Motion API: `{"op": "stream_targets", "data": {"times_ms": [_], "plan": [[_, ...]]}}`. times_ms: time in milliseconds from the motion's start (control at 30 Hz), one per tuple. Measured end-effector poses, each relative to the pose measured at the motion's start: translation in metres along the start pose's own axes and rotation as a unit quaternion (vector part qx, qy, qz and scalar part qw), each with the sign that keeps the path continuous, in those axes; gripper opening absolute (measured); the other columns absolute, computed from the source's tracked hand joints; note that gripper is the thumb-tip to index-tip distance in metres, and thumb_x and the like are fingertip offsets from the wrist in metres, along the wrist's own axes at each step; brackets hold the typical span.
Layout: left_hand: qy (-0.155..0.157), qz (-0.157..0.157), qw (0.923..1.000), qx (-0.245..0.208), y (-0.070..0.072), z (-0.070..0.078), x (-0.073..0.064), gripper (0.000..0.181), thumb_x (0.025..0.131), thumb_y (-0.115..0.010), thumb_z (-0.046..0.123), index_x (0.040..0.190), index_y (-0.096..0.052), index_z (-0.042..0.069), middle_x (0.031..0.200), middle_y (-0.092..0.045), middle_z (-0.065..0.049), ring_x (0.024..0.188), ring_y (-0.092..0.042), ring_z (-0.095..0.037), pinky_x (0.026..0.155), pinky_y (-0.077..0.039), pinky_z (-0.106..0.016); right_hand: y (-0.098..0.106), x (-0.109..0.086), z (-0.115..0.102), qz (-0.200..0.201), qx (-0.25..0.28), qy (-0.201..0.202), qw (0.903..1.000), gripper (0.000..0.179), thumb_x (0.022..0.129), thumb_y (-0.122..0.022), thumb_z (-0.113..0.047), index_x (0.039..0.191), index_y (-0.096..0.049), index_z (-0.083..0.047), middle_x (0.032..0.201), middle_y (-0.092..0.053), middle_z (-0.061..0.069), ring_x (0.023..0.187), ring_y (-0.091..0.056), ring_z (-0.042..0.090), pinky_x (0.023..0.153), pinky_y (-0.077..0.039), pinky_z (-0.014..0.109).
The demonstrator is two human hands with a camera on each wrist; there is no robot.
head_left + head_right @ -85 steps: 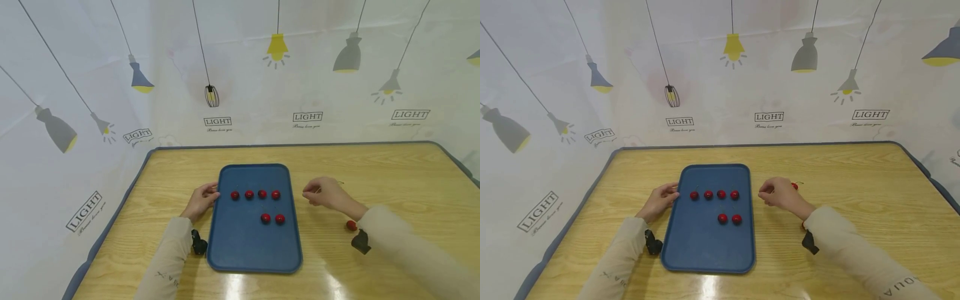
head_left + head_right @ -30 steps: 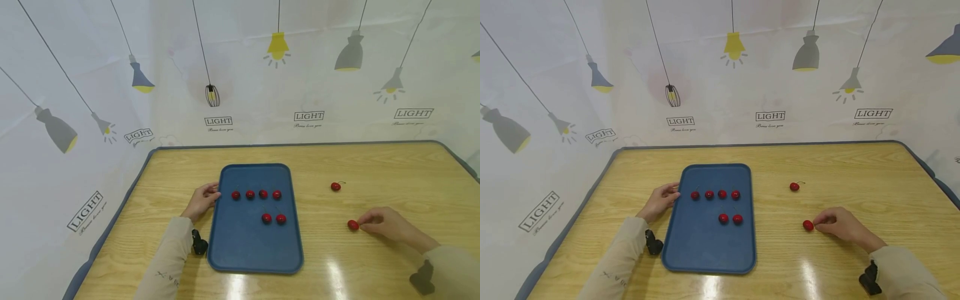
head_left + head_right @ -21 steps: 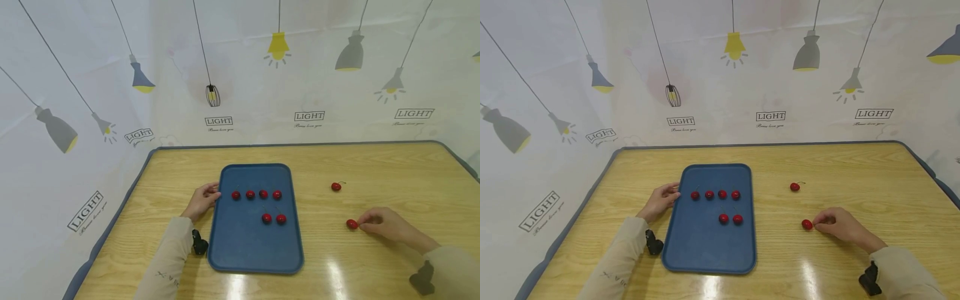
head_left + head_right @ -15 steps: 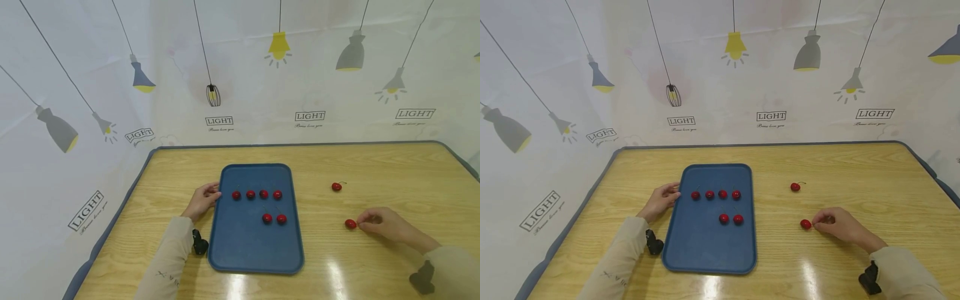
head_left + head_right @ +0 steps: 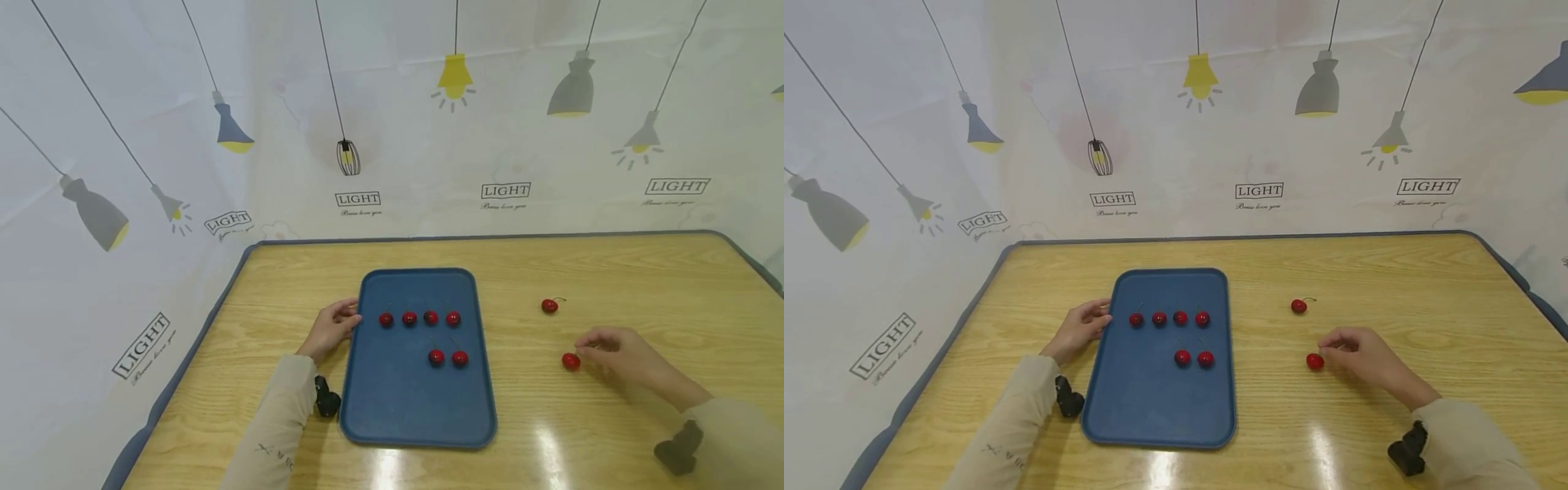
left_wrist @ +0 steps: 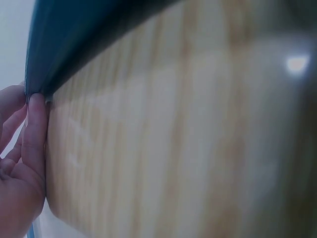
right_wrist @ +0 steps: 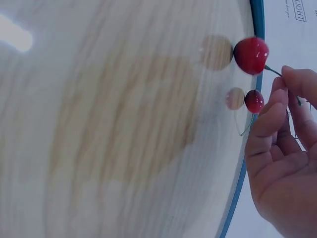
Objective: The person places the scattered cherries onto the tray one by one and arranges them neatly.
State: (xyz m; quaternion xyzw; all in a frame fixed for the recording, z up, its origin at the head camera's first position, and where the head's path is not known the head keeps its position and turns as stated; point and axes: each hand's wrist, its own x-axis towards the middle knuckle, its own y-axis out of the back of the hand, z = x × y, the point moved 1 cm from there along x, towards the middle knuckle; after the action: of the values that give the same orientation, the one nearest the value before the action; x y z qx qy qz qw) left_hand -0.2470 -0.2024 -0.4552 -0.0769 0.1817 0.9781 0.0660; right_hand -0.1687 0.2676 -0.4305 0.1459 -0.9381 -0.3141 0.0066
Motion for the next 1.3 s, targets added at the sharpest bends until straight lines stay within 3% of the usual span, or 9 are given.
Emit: {"op": "stream_targets", "data": {"times_ms": [167,433,633,767,1000,1300], "plan": [[0.000,0.001,1.0000,0.001,0.000,0.000,0.000,0.041,0.088,-0.055,0.011,0.129,-0.047,0.010,0.105,-0.051,-0.011,0.085,-0.053,-0.017,0.068,-0.050,-0.029,-0.004,0.004,-0.003,0.001,0.035,-0.018,0.9992,0.030,0.087,-0.057,-0.021,0.103,-0.059,0.004,0.093,-0.058,0.009,0.059,-0.047,0.012,0.050,-0.044,0.025],[0.002,0.005,1.0000,-0.002,-0.001,-0.001,0.000,0.042,0.088,-0.055,0.011,0.129,-0.047,0.011,0.106,-0.052,-0.012,0.085,-0.053,-0.018,0.068,-0.050,-0.029,-0.012,0.012,-0.010,0.005,0.072,-0.056,0.9958,0.043,0.087,-0.057,-0.029,0.114,-0.055,0.004,0.099,-0.058,0.006,0.072,-0.049,0.009,0.059,-0.047,0.026],[0.002,0.004,1.0000,-0.004,-0.001,-0.001,0.001,0.042,0.088,-0.055,0.010,0.129,-0.047,0.011,0.106,-0.051,-0.012,0.085,-0.053,-0.018,0.068,-0.050,-0.029,-0.014,0.016,-0.022,0.000,0.071,-0.054,0.9961,0.047,0.088,-0.054,-0.031,0.118,-0.053,0.005,0.106,-0.057,0.013,0.082,-0.052,0.012,0.066,-0.049,0.028],[0.000,0.003,1.0000,-0.003,-0.001,-0.002,0.001,0.041,0.088,-0.055,0.010,0.129,-0.047,0.010,0.105,-0.052,-0.012,0.085,-0.053,-0.017,0.067,-0.050,-0.029,-0.017,0.019,-0.030,0.006,0.060,-0.029,0.9978,0.044,0.088,-0.055,-0.030,0.117,-0.055,0.003,0.109,-0.057,0.016,0.083,-0.054,0.017,0.067,-0.050,0.030],[0.000,0.004,1.0000,-0.001,-0.001,-0.002,0.002,0.041,0.088,-0.056,0.010,0.128,-0.048,0.009,0.105,-0.052,-0.012,0.085,-0.053,-0.017,0.067,-0.050,-0.029,-0.022,0.026,-0.047,0.015,0.032,0.049,0.9982,0.032,0.088,-0.056,-0.020,0.108,-0.061,0.005,0.096,-0.061,0.015,0.070,-0.056,0.020,0.058,-0.050,0.032],[0.000,0.001,1.0000,-0.005,0.000,0.000,0.001,0.042,0.088,-0.056,0.010,0.128,-0.047,0.008,0.106,-0.052,-0.013,0.086,-0.053,-0.018,0.067,-0.050,-0.029,-0.034,0.045,-0.062,0.014,0.003,0.112,0.9936,0.025,0.084,-0.061,-0.017,0.099,-0.065,0.003,0.086,-0.063,0.007,0.071,-0.058,0.021,0.057,-0.050,0.032]]}}
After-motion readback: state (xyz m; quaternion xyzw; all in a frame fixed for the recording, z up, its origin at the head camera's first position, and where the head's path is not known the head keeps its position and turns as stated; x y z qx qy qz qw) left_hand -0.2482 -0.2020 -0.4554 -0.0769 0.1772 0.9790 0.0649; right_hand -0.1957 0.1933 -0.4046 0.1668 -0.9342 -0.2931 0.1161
